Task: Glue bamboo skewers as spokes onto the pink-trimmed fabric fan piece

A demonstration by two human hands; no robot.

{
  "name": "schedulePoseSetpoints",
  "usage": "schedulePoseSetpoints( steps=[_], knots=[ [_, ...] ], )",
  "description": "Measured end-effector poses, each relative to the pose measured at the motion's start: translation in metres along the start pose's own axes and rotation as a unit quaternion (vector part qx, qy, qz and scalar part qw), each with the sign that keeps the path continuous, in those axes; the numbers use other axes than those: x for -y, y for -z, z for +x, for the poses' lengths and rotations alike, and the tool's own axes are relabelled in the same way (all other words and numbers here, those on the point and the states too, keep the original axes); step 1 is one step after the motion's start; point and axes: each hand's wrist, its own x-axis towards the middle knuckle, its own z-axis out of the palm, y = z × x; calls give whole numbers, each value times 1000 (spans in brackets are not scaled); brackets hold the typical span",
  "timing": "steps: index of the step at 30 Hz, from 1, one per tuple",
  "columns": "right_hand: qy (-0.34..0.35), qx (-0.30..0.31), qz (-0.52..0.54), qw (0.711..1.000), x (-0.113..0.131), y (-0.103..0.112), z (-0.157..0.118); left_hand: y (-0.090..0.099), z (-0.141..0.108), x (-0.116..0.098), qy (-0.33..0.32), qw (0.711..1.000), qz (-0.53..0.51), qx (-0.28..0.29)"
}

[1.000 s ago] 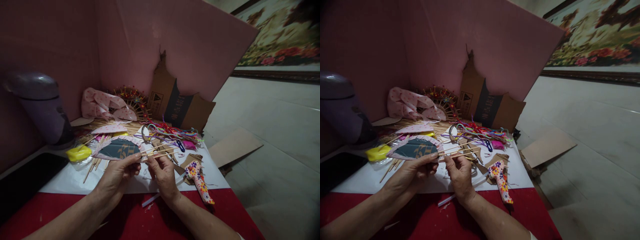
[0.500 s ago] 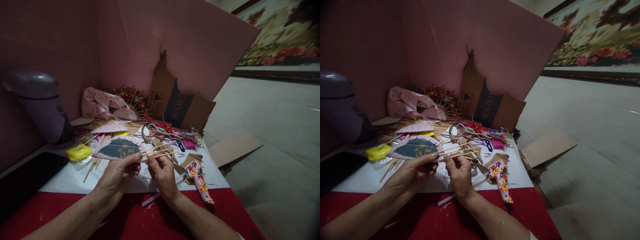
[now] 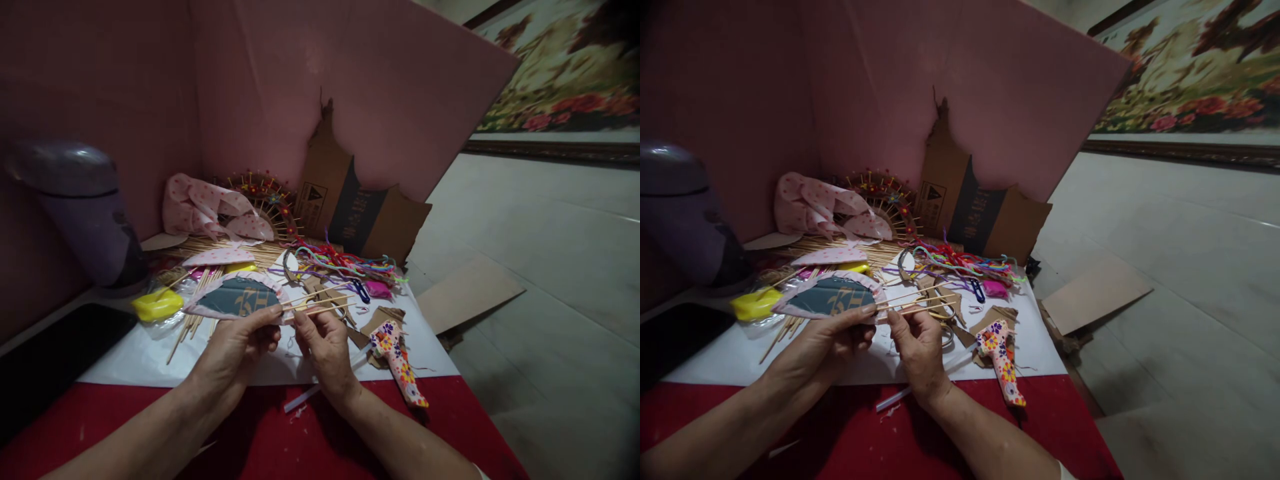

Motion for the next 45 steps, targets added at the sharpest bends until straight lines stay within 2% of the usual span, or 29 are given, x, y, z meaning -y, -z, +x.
schedulePoseSetpoints(
  steps=[26,45],
  knots=[
    [-9,-2,22,1000,-3,0,1,1,1,1,-9,1000,10,-4],
    [-5,-7,-5,1000,-2,1,2,0,0,1,-22,1000,5,1]
  ],
)
